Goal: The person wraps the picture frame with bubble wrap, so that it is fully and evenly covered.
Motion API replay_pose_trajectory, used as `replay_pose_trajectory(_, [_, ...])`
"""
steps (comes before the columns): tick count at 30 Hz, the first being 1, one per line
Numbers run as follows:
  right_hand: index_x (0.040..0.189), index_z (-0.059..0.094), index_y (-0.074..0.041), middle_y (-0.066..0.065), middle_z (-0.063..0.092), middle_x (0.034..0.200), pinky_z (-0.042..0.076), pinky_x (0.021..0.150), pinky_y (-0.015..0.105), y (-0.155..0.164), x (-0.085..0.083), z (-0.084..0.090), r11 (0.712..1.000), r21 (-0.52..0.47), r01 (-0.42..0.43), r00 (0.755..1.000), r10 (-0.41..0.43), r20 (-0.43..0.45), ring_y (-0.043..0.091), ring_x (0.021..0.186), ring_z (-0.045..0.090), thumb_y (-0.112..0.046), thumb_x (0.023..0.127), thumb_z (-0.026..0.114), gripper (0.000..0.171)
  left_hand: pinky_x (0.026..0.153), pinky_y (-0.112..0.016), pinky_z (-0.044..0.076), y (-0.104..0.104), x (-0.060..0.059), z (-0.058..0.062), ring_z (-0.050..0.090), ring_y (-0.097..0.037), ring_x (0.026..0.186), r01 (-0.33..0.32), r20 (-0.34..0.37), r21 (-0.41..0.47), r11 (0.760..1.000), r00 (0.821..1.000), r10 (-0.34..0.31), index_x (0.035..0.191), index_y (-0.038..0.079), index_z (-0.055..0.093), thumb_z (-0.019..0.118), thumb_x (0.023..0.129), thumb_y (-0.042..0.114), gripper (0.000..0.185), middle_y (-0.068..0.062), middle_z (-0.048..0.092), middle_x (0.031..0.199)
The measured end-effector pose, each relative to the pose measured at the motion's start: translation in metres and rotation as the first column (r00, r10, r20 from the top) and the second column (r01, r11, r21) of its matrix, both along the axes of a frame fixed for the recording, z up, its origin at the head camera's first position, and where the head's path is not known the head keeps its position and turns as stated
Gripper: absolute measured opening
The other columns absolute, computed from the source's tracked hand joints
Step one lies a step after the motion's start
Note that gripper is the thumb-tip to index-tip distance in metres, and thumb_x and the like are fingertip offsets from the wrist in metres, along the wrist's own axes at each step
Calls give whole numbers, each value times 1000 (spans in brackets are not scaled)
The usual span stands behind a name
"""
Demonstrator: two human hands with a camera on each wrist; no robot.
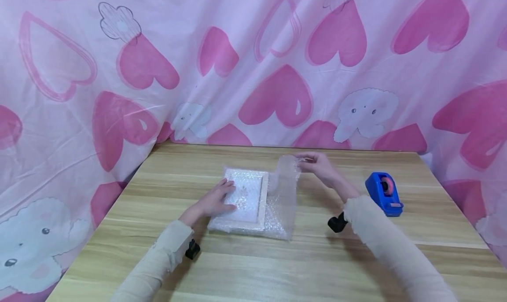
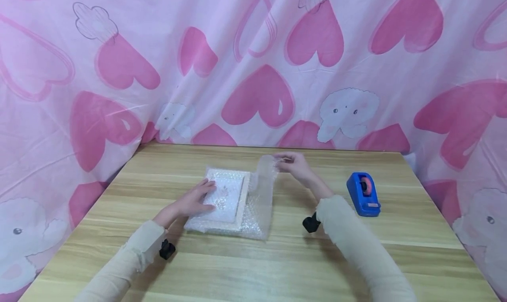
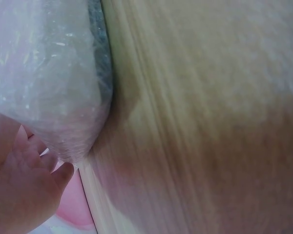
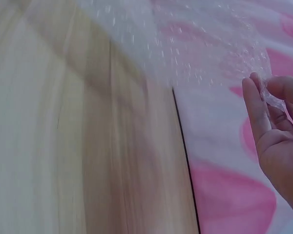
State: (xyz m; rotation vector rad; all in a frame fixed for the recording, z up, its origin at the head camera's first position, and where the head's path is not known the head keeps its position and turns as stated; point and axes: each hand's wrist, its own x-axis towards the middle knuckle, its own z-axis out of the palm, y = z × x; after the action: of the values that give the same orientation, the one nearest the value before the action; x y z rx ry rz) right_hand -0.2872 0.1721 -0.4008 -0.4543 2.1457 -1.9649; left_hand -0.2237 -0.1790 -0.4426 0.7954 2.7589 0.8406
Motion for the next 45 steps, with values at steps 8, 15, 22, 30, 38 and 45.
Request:
replay_pose_trajectory(8, [123,44,15,-2,65,95,53,77,28,-67,-9,1,977,-215,-1,999,9,34,10,80,63,7,85,53,40,108,-53,15,-1,-2,2,12,-38,135,-2,-7,-12,1000,1000,1,130,-5,44,68,80,27,64,-20,29,143])
replay_pose_trajectory(15, [124,47,9,-4,63,92,53,72,22,-114,-9,0,953,-271,135,982,-92,168,8,77,61,7,86,52,39,108,-53,15,0,-4,3,12,-36,136,-14,4,-20,1000,1000,14,130,-4,44,69,79,28,65,-18,30,144])
replay_pose_trajectory(22, [118,55,6,13,62,108,52,78,27,-143,-11,-14,922,-330,201,974,-151,171,16,88,61,5,82,56,35,107,-53,16,0,-5,1,14,-38,135,-10,-19,-16,1000,1000,9,129,-4,45,70,77,26,64,-19,31,143])
replay_pose_trajectory(30, [112,60,5,14,62,106,52,81,29,-158,-5,-38,956,-255,149,976,-100,194,16,88,59,7,79,59,34,107,-53,17,2,-4,1,14,-37,135,-26,-8,12,1000,1000,26,129,-4,45,71,76,25,66,-19,32,142])
replay_pose_trajectory(38, [118,55,5,20,57,114,51,82,28,-165,-5,-47,997,-66,38,953,-16,303,19,92,60,9,83,55,35,107,-54,18,0,-1,0,16,-39,134,-32,-11,24,999,999,32,127,-6,46,71,75,24,65,-22,33,141])
replay_pose_trajectory(45, [119,55,5,19,58,114,51,83,29,-164,-2,-43,997,43,-63,966,50,253,19,94,58,7,84,55,35,107,-53,19,0,0,-1,17,-38,134,-55,7,57,997,998,55,135,-5,36,73,74,23,76,-23,33,140])
